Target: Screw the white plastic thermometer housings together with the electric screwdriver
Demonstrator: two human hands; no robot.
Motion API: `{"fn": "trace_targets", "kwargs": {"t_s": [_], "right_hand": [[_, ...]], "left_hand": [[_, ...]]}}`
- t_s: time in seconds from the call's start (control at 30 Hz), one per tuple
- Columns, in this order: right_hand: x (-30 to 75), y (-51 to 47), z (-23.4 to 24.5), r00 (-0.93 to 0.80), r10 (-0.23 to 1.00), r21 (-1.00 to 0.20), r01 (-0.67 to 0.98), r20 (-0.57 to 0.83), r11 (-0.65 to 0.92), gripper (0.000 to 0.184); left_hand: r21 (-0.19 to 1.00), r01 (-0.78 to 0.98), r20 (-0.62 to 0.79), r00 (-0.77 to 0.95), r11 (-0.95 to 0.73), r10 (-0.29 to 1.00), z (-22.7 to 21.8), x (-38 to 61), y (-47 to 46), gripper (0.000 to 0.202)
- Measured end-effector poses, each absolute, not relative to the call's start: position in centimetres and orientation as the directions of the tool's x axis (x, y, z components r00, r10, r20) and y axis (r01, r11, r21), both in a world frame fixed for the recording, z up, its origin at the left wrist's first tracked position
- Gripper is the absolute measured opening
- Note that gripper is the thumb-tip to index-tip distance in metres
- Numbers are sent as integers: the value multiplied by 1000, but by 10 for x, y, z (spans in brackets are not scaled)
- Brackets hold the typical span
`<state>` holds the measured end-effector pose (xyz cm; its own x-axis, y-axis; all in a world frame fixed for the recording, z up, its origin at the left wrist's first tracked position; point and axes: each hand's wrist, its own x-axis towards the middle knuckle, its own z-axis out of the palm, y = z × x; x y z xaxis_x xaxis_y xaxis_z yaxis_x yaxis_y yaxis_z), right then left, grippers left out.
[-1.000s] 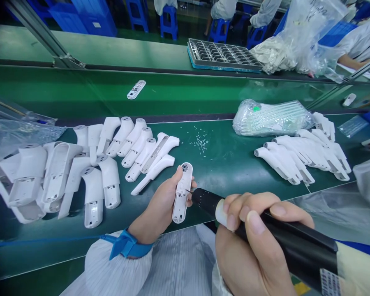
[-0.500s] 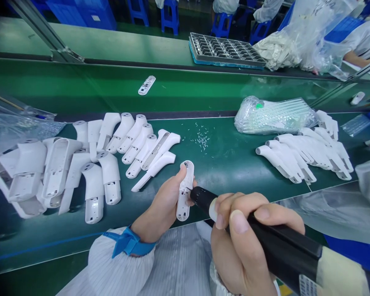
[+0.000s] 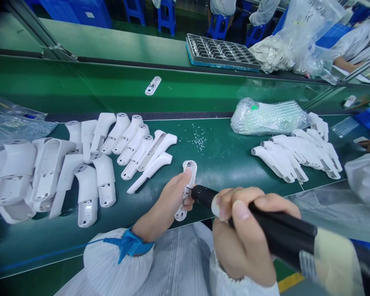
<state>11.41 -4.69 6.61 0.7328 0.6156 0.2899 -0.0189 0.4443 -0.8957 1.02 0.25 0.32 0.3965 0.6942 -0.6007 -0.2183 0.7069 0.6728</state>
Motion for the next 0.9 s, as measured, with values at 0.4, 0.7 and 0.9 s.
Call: {"fn": "trace_targets", "kwargs": {"t_s": [0.4, 0.7, 0.9], "right_hand": [[203, 47, 1, 925, 312, -812, -6, 218, 584, 20], [199, 38, 22, 911, 390, -799, -132, 135, 586, 22], [173, 12, 55, 910, 392, -793, -141, 131, 592, 19]], "left_hand": [[792, 609, 107, -80, -36, 991, -44, 8, -15, 53], [577, 756, 267, 182, -309, 946, -14, -5, -6, 23], [637, 642, 288, 316, -427, 904, -13, -3, 10, 23]]}}
